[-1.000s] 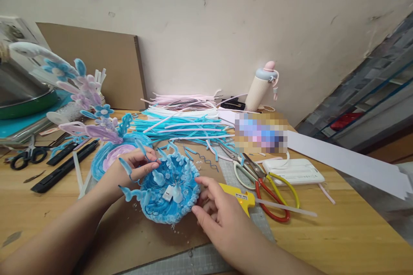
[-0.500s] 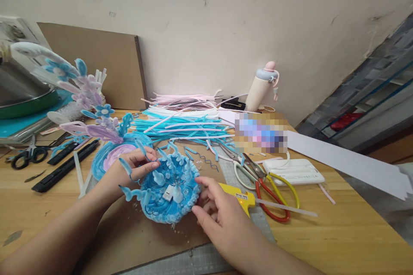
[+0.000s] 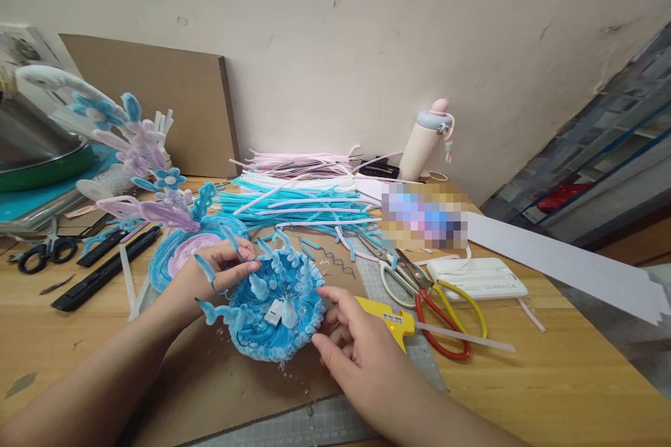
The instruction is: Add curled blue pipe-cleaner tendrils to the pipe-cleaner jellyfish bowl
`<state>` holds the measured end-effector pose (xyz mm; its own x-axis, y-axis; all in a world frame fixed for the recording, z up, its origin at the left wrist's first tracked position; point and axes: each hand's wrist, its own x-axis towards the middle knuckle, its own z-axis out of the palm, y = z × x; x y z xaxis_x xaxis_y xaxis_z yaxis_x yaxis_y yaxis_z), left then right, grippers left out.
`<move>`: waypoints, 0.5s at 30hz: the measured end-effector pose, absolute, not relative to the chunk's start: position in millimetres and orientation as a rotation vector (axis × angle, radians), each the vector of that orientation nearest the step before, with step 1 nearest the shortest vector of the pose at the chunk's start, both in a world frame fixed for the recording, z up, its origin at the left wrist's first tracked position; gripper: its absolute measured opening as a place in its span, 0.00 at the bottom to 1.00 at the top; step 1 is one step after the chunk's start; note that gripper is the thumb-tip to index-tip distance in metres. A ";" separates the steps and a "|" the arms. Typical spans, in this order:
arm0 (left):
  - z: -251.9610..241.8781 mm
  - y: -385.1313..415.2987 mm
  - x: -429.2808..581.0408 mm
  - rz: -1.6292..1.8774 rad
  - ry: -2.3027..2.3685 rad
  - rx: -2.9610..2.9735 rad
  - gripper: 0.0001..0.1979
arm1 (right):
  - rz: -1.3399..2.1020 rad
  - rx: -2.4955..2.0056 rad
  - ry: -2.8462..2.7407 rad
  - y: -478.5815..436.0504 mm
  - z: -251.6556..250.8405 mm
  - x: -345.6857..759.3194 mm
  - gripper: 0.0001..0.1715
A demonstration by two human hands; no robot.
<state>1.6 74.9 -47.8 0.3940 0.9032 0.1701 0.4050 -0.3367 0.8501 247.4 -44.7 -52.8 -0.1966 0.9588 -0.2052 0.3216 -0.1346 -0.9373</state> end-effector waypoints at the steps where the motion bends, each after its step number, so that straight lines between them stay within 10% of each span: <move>1: -47.8 74.9 1.3 0.851 1.122 1.913 0.13 | 1.354 -1.458 -1.530 -45.1 -52.6 247.5 0.24; 15: -51.1 76.5 0.6 0.844 1.109 1.915 0.13 | 1.336 -1.466 -1.548 -45.2 -49.1 247.7 0.25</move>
<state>0.6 76.5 -51.1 0.4057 0.8985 0.1675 0.4009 -0.3396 0.8509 247.7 -45.2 -49.1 -0.1965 0.9599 -0.2001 0.3382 -0.1252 -0.9327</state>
